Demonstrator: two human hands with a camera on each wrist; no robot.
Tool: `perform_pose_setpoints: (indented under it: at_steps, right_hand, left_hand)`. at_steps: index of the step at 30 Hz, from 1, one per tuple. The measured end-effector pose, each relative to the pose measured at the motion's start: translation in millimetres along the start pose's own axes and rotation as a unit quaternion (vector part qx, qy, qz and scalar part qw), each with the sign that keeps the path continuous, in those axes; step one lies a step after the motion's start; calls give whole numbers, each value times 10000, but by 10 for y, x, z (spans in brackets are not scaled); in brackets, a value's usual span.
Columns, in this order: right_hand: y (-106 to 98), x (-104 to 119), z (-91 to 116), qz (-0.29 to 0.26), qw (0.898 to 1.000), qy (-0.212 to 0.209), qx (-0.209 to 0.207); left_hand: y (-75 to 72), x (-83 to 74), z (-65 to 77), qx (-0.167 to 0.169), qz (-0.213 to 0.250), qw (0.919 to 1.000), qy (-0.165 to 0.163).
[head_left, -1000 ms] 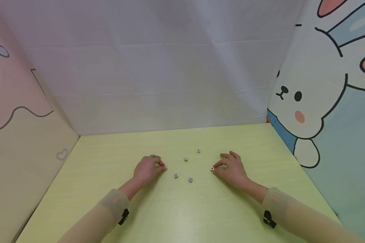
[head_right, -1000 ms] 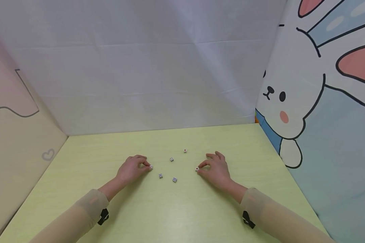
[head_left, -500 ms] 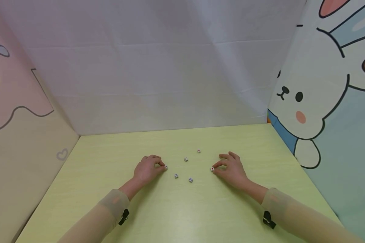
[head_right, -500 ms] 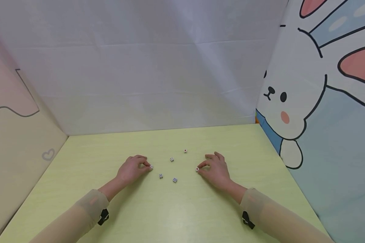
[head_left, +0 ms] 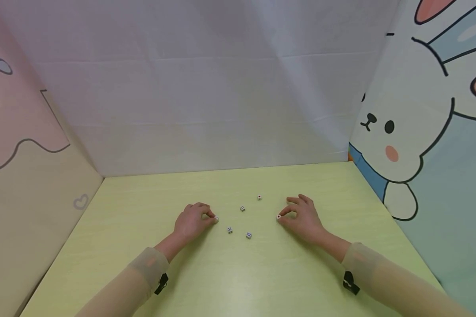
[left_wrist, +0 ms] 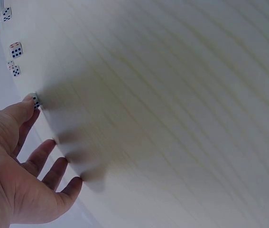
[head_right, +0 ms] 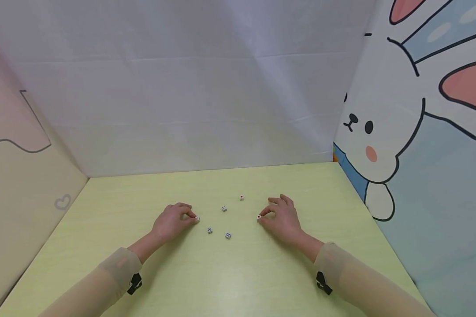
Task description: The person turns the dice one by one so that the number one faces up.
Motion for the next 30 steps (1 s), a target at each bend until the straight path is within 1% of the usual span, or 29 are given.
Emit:
perform_pose_setpoints:
  at_steps: [10,16,24,26,30]
  right_hand:
    - [-160,42,-211,13,9999,-85,-72]
    - [-208,82,-375,141,9994,-253,-181]
    - [-161,149,-603,611,9969,-465,-186]
    - [-135,158,-649,712,9963,-461,-136]
    - [-89,159,-724,800,9963,-313,-19]
  left_hand:
    - [12,16,1,-61,-22,10000,-1]
    - [16,16,13,-74,4,10000,-10]
    - [8,10,13,-88,23,10000,-15]
    - [10,14,9,-81,19,10000,-32]
    - [10,13,6,-78,10,10000,-20]
Point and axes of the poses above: each hand's wrist, its own z-axis away from the middle knuckle, its own y-axis out of the palm, x = y × z, the point moved 4 cm from there along -z, towards the middle knuckle, and after that the axes turned 5 degrees about x, right-handed, at the moved point
